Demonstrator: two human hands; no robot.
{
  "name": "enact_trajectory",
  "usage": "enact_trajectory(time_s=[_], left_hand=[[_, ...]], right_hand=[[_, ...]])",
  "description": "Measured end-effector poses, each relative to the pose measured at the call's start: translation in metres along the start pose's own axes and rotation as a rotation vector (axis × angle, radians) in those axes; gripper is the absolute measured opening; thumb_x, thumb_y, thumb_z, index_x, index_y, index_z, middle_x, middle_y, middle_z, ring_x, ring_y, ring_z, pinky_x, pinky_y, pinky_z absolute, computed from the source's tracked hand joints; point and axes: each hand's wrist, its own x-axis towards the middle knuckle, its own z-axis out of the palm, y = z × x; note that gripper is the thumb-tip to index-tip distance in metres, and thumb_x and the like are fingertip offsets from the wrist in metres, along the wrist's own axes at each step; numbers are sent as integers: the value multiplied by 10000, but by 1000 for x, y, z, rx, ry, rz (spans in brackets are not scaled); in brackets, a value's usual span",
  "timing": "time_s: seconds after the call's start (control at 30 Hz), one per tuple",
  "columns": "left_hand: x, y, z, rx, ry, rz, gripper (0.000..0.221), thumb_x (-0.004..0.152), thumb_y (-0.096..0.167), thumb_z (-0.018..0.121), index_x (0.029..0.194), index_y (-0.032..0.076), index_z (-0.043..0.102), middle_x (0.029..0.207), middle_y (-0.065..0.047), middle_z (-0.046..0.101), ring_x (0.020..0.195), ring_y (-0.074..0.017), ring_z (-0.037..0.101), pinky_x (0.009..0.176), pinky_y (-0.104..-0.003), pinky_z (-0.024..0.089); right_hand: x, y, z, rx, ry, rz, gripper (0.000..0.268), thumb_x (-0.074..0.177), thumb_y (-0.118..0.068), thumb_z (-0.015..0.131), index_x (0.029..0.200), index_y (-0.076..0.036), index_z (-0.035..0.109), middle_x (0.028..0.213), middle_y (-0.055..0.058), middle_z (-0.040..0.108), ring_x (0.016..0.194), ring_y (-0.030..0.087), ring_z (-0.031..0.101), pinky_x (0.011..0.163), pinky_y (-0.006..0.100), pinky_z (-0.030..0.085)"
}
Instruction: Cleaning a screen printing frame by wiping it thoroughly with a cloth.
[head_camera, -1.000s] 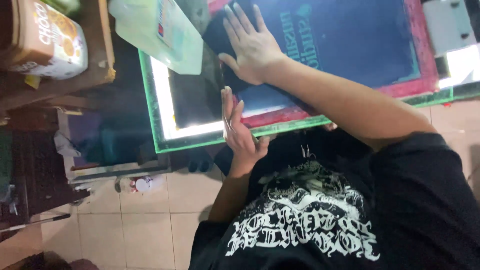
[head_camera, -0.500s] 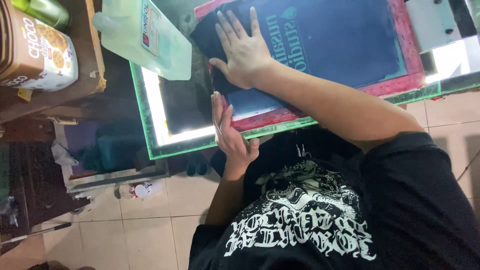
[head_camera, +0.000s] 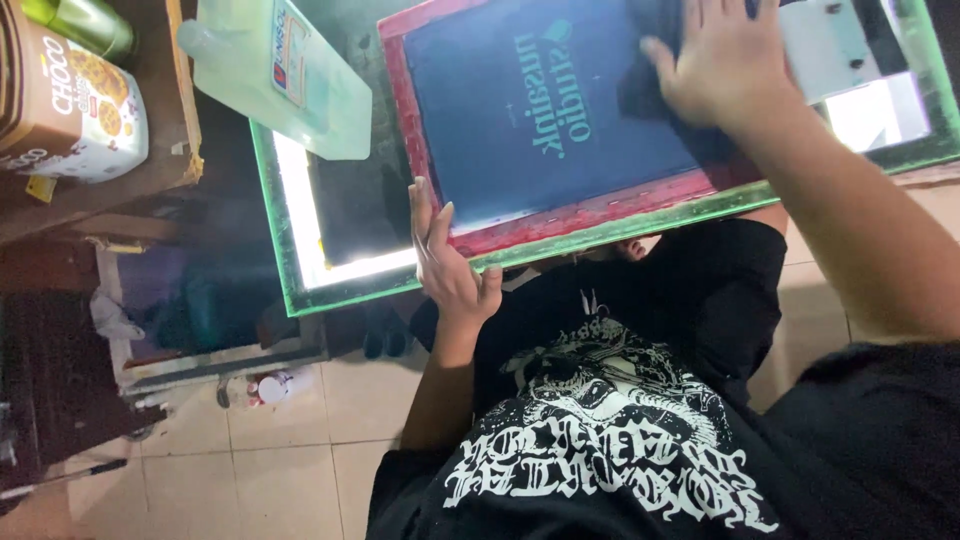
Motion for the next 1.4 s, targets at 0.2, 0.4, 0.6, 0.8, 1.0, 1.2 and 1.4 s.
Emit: enact_trajectory(time_s=[0.2,0.4,0.6,0.8,1.0,1.2,1.4], left_hand=[[-2,1,0,1,-23,-31,680,1060,674,321,1475,142,404,1685,-124,303,1602,-403,307,1325,-592,345],[0,4,1,29,-55,-26,704,1054,669,311,1450,97,412,1668,-160,317,1584,-392,330,1309,-573,364],[-2,-14,8,133,-7,56,888,942,812,181,1446,106,371,1636,-238,341,1499,-461,368,1175,-569,388],[-1,-19,8,149,10,90,943,939,823,176,1411,27,362,1573,-311,376,1452,-531,385,1138,-598,400],[-2,-17,8,51,25,68,950,934,830,235,1416,24,379,1575,-328,374,1445,-563,376,1145,-652,361],[0,-16,11,13,25,57,917,933,814,302,1423,42,366,1584,-312,364,1465,-549,347,1174,-658,316],[-3,-15,4,76,-59,53,904,935,815,295,1398,41,357,1580,-332,331,1474,-542,328,1200,-636,289]], right_hand=[[-59,-1,-9,160,-34,-141,832,1105,-589,126,1647,37,214,1723,236,163,1601,360,61,1213,677,-66],[-88,-51,-19,141,-196,-240,762,1064,-547,104,1626,-38,182,1725,120,131,1585,336,63,1207,677,-20],[-79,-178,-11,89,117,-527,688,1013,-524,477,1536,-77,500,1564,145,535,1519,315,376,1232,632,139],[-79,-202,3,264,300,-632,609,1055,-402,477,1532,-24,483,1576,170,495,1505,330,391,1244,634,141],[-102,-132,-1,188,267,-506,560,978,-311,525,1476,-66,595,1506,118,612,1450,288,502,1258,597,115],[-124,-21,0,12,236,-309,460,1094,-317,518,1429,-77,720,1436,134,721,1380,320,643,1212,617,210],[-137,60,45,62,350,-237,545,1299,-129,495,1675,137,786,1626,369,772,1560,536,637,1251,724,-16]])
